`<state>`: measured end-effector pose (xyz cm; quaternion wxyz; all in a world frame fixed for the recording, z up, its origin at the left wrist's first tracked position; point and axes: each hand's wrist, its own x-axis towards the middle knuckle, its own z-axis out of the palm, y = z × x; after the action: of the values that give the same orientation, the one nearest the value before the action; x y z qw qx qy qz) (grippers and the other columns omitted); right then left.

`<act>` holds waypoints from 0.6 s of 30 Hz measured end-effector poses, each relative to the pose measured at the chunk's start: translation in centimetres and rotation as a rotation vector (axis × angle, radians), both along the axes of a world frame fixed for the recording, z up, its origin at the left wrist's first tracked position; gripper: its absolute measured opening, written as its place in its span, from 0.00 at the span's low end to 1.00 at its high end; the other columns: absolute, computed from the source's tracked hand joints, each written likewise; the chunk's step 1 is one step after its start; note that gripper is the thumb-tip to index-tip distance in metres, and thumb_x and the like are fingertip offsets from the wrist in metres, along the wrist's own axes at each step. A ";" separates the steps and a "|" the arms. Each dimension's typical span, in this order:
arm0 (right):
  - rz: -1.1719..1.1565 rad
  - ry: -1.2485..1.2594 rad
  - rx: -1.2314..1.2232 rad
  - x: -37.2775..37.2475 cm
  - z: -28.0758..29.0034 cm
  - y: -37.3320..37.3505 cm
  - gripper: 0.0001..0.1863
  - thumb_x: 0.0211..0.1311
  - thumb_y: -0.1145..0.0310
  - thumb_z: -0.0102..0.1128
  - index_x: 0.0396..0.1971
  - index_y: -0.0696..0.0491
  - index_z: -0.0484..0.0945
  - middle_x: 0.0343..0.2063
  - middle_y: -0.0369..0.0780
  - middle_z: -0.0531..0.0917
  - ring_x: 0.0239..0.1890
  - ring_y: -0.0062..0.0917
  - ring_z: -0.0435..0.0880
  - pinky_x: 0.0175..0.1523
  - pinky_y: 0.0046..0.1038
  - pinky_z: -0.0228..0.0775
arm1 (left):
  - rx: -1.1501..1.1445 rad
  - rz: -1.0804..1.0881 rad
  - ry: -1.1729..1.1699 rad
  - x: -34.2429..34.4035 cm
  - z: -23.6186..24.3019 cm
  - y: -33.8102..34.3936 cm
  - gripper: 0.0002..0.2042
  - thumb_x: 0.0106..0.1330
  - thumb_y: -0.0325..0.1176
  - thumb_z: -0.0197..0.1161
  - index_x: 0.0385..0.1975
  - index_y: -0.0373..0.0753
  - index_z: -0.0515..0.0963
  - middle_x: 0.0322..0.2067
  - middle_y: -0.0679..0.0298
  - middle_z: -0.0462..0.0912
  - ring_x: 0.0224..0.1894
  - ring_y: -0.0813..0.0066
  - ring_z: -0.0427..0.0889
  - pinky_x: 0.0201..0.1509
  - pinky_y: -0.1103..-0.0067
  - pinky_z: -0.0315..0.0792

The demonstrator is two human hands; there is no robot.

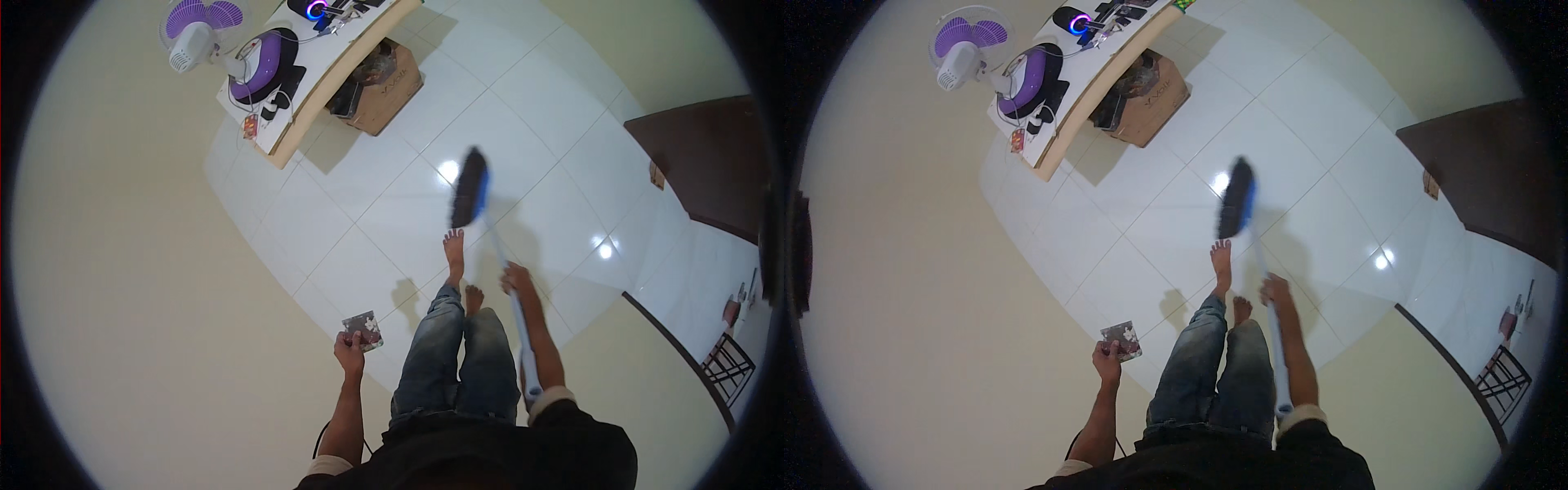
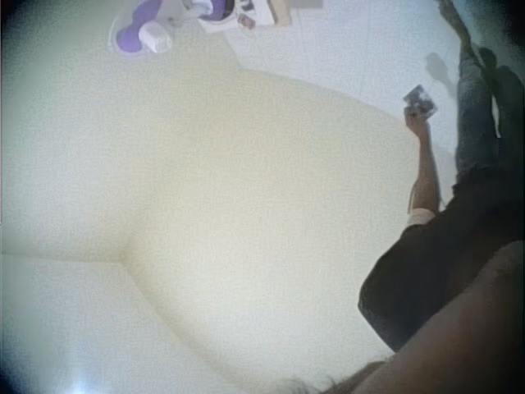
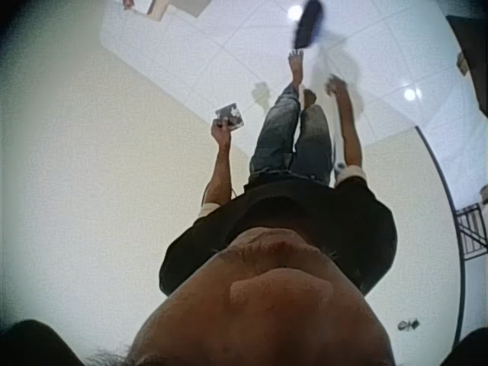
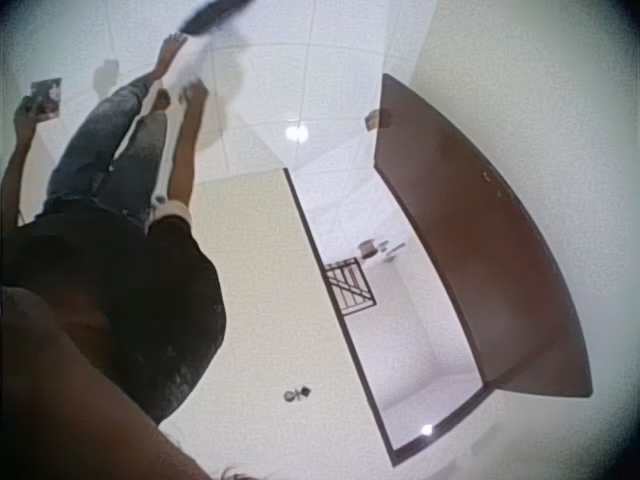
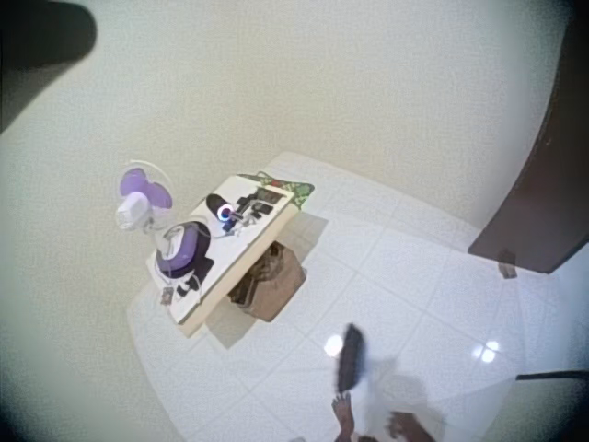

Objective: Scraping grout and sanding tiles on the floor followed by sweeping.

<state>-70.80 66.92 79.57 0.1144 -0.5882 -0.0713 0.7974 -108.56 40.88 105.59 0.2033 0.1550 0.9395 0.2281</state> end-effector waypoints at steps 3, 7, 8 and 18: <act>-0.175 -0.180 0.107 15.4 5.7 0.9 0.07 0.74 0.69 0.53 0.48 0.47 0.77 0.15 0.32 0.65 0.12 0.19 0.65 0.15 0.26 0.58 | 0.002 -0.003 -0.114 2.2 -2.4 3.8 0.10 0.67 0.31 0.71 0.29 0.33 0.78 0.23 0.60 0.84 0.25 0.75 0.81 0.34 0.73 0.76; -0.445 0.039 -0.226 17.4 15.2 5.5 0.22 0.75 0.69 0.53 0.67 0.45 0.71 0.17 0.30 0.63 0.13 0.15 0.63 0.15 0.21 0.55 | -0.004 0.020 -0.153 2.9 -3.6 5.9 0.10 0.67 0.30 0.71 0.29 0.33 0.78 0.24 0.59 0.85 0.26 0.73 0.83 0.35 0.72 0.77; -0.318 -0.047 -0.149 14.2 17.7 7.0 0.26 0.75 0.69 0.54 0.71 0.43 0.69 0.18 0.30 0.64 0.14 0.14 0.63 0.15 0.20 0.54 | -0.019 0.021 -0.145 3.0 -2.9 6.9 0.10 0.67 0.30 0.71 0.29 0.33 0.78 0.24 0.59 0.85 0.26 0.73 0.83 0.35 0.72 0.77; -0.322 0.441 -0.033 -10.3 2.7 30.6 0.12 0.70 0.71 0.55 0.51 0.46 0.75 0.15 0.29 0.64 0.12 0.15 0.60 0.16 0.23 0.55 | 0.083 -0.182 -0.085 9.6 2.5 22.1 0.13 0.72 0.33 0.67 0.28 0.33 0.73 0.25 0.60 0.85 0.27 0.74 0.81 0.35 0.74 0.76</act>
<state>-81.10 97.56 82.27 0.2426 -0.4058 0.0628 0.8790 -98.96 62.93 108.05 0.2562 0.2383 0.9017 0.2538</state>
